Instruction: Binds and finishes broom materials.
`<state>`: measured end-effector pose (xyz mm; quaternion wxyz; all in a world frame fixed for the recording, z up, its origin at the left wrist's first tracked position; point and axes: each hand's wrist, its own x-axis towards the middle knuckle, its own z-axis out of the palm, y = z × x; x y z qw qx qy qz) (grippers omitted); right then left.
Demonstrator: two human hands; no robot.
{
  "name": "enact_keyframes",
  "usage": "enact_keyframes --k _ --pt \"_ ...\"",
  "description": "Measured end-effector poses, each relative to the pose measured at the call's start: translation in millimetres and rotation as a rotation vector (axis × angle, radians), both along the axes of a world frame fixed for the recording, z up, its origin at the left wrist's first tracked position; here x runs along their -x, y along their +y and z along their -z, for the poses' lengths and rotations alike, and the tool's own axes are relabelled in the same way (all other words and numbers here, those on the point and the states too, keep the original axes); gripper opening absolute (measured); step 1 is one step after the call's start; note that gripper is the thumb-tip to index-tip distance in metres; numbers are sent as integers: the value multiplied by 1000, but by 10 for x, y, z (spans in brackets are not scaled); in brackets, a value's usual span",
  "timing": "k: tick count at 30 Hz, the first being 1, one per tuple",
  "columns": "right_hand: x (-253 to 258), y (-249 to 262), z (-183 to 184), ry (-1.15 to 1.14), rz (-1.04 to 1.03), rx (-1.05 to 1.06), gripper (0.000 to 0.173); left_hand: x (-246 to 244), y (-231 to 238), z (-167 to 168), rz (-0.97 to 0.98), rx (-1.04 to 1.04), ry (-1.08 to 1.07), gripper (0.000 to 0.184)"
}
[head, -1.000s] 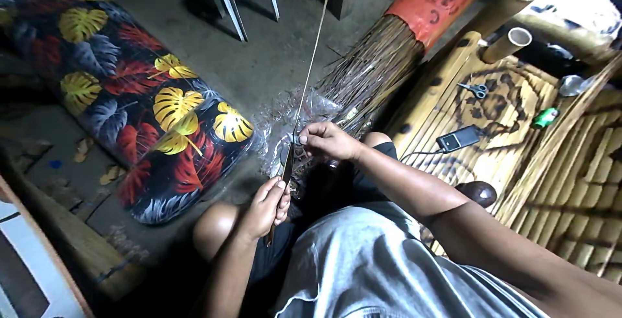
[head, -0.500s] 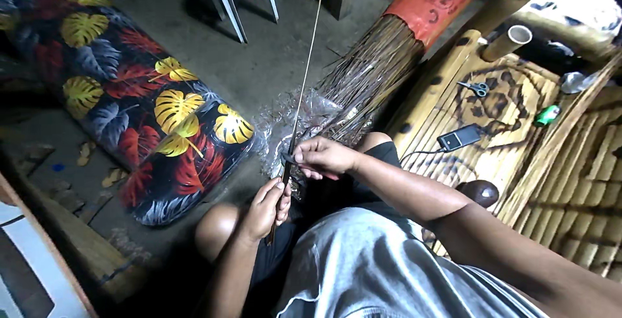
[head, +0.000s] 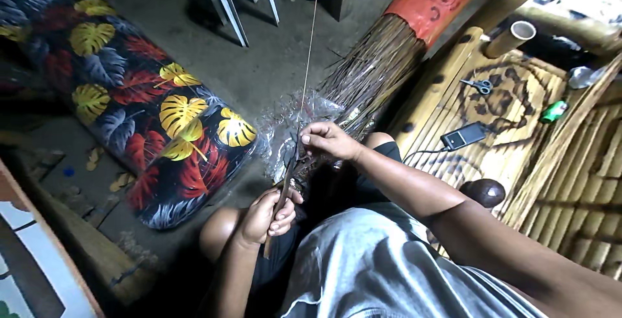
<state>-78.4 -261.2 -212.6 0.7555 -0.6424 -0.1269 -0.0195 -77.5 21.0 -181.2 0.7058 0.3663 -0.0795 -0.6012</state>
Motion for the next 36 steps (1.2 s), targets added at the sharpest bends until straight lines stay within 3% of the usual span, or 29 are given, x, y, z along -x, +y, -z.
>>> enact_keyframes --k 8,15,19,26,32,36 --pt "-208 -305 -194 159 165 -215 29 -26 27 8 51 52 106 38" --pt "242 144 -176 263 -36 -164 27 -42 18 11 52 73 144 34" --pt "160 8 -177 216 -3 -140 24 -34 33 23 71 58 133 34" --pt "-211 -506 -476 230 168 -124 25 -7 39 7 108 54 80 35" --pt "-529 -917 -662 343 412 -299 27 -11 21 15 95 12 40 35" --pt "-444 -694 -608 384 256 -314 29 11 -52 0 22 -102 -89 34"
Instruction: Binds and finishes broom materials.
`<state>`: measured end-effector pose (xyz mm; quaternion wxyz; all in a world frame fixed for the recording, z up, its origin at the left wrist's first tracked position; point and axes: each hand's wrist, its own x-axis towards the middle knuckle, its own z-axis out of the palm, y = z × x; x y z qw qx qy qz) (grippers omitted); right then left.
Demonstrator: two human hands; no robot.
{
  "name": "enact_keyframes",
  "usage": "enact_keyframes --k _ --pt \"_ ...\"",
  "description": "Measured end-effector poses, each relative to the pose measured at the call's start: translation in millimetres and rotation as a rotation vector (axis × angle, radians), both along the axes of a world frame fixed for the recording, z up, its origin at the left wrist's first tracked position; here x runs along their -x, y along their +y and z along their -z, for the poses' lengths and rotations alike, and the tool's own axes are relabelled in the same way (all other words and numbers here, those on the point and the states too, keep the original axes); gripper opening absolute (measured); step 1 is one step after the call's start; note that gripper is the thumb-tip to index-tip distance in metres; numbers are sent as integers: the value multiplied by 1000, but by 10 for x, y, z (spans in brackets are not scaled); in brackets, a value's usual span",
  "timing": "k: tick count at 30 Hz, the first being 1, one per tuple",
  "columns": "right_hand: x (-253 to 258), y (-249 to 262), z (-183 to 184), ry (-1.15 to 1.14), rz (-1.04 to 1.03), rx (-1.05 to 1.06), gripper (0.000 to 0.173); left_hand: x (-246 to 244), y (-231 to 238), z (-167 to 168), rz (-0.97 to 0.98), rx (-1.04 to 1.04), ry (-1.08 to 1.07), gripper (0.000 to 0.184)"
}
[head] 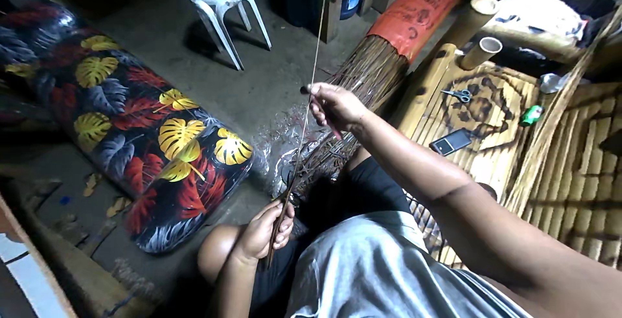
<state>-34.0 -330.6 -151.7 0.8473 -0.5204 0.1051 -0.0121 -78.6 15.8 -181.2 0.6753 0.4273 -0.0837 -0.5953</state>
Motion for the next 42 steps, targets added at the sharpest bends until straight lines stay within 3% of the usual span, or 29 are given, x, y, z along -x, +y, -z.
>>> enact_keyframes --k 3,8,14,20,26,33,37,42 --pt "10 114 105 -2 12 -10 28 27 -55 -5 -55 -133 -156 35" --pt "-119 -149 127 38 157 24 27 67 -57 18 -24 -224 -289 36" --pt "322 368 166 19 -181 226 31 29 -118 15 -159 -157 -195 37" --pt "749 994 405 -103 -499 283 29 21 -137 14 -169 -183 -176 36" --pt "600 861 515 -203 -328 347 26 23 -98 15 -160 -155 -159 35" --pt "467 571 434 -133 -132 298 22 52 -76 11 -127 -127 -174 34" --pt "629 781 333 -116 -304 317 24 45 -89 13 -144 -145 -195 34" --pt "777 1119 471 -131 -528 280 28 45 -98 0 -199 -170 -197 34"
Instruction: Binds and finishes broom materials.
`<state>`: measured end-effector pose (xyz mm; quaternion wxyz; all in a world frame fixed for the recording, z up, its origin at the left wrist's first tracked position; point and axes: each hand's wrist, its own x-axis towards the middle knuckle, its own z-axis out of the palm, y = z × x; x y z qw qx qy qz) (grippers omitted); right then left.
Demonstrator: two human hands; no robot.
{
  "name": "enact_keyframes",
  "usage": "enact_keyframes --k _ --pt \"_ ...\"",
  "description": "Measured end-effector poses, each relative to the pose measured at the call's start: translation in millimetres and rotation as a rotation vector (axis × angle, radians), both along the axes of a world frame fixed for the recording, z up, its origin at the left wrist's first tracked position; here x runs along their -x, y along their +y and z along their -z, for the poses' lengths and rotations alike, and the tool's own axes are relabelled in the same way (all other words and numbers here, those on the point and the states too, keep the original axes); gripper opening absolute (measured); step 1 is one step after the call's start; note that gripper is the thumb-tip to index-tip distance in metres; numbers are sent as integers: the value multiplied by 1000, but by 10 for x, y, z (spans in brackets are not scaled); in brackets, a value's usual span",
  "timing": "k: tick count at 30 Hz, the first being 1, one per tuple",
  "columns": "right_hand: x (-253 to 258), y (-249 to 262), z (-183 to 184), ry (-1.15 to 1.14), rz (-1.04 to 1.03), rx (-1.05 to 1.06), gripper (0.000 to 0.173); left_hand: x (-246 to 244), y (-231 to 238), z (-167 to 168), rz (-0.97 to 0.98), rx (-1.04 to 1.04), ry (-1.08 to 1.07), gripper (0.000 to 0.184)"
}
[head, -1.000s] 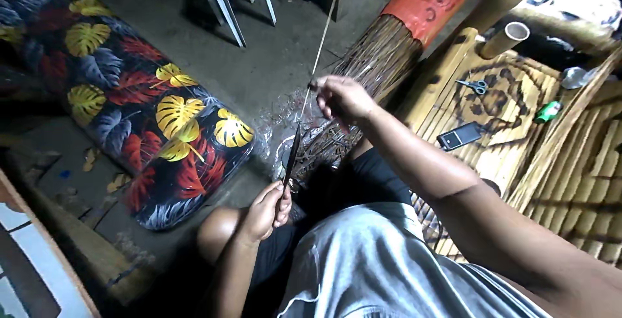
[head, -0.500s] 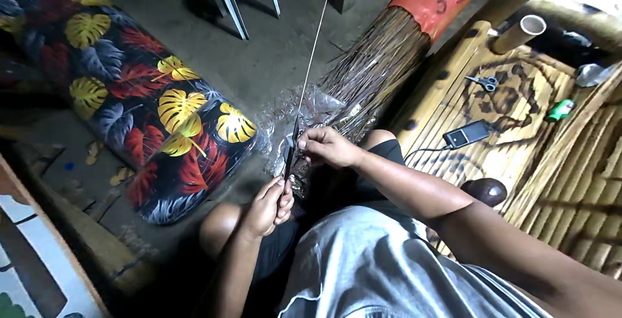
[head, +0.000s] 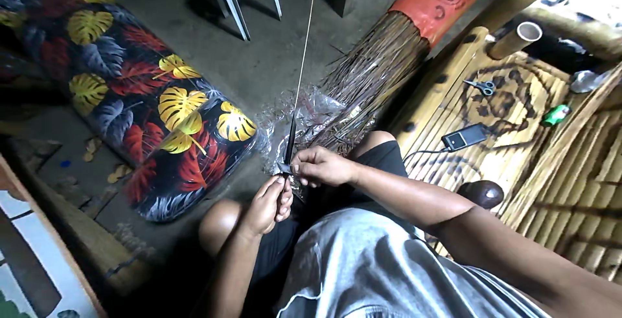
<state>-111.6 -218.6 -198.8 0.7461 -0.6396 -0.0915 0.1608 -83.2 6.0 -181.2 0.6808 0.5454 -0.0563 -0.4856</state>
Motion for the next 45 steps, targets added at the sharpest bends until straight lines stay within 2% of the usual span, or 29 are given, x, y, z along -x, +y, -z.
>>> enact_keyframes --k 9,23,28,31,35,38,40,45 --pt "-99 -128 41 -121 168 36 27 5 25 -28 11 36 13 34" --pt "-398 -482 43 -59 430 -15 23 16 40 -19 31 26 19 36" --pt "-464 -643 1 -34 633 -11 24 33 35 -25 31 2 30 39" --pt "-380 -612 -68 -21 522 12 24 20 28 -31 -14 -46 18 38" --pt "-73 -236 -115 49 193 8 28 1 -28 -38 -59 -85 -35 35" --pt "42 38 6 60 -18 -39 28 5 -33 -19 -67 -78 -60 35" --pt "37 100 83 34 -49 -53 29 -3 -29 -14 -62 -68 -56 35" --pt "-42 73 138 -90 39 24 28 -17 -5 -22 -54 -15 -27 34"
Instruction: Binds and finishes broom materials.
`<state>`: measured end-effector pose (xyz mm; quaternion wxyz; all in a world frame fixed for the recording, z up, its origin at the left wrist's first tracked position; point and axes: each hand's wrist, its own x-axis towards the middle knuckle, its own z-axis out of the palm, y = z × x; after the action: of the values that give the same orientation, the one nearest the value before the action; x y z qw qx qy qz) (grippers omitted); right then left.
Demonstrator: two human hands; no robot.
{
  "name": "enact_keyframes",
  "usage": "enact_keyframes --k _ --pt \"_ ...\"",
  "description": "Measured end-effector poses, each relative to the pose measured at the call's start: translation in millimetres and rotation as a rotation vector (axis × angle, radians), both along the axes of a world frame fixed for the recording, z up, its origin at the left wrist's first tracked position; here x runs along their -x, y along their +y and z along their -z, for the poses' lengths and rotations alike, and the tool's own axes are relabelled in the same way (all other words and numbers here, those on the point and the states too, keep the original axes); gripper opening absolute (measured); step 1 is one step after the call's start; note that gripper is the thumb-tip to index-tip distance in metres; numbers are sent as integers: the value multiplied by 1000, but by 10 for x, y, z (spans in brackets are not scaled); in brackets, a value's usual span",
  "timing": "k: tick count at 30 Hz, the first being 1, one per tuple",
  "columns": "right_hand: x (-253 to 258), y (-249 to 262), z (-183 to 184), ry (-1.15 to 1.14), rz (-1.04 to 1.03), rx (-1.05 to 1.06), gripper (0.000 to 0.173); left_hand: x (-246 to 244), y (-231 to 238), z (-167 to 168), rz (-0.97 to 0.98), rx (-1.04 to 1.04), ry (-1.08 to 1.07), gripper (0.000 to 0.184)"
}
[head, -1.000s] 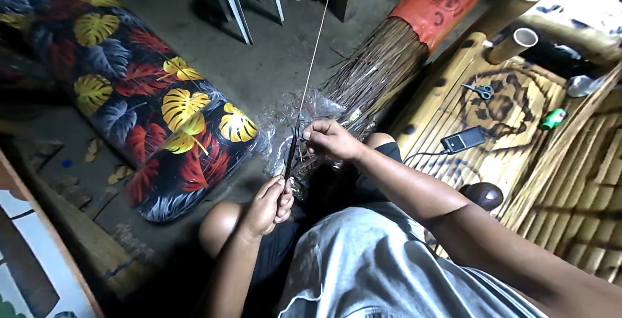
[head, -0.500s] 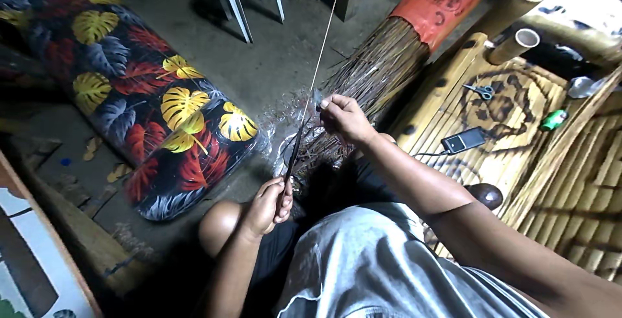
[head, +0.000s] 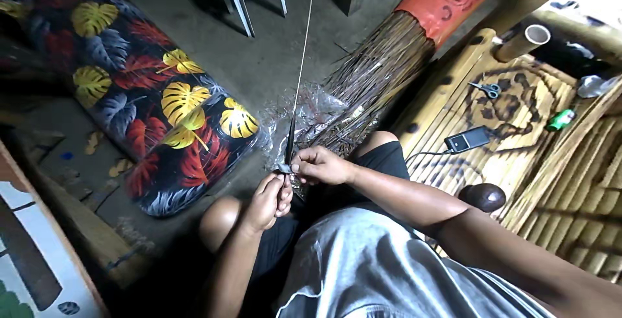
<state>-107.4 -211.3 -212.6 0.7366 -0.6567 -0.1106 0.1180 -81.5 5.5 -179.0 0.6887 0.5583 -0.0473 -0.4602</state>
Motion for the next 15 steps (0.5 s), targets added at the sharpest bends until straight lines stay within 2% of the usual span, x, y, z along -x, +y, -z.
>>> enact_keyframes --k 6,12,15 --pt "-132 -245 -18 -94 181 36 28 -20 0 -13 40 37 12 32" --pt "-293 -456 62 22 269 90 27 -8 1 -62 10 -27 43 32" --pt "-405 -522 21 43 398 17 25 -16 -4 -70 23 -30 57 30"
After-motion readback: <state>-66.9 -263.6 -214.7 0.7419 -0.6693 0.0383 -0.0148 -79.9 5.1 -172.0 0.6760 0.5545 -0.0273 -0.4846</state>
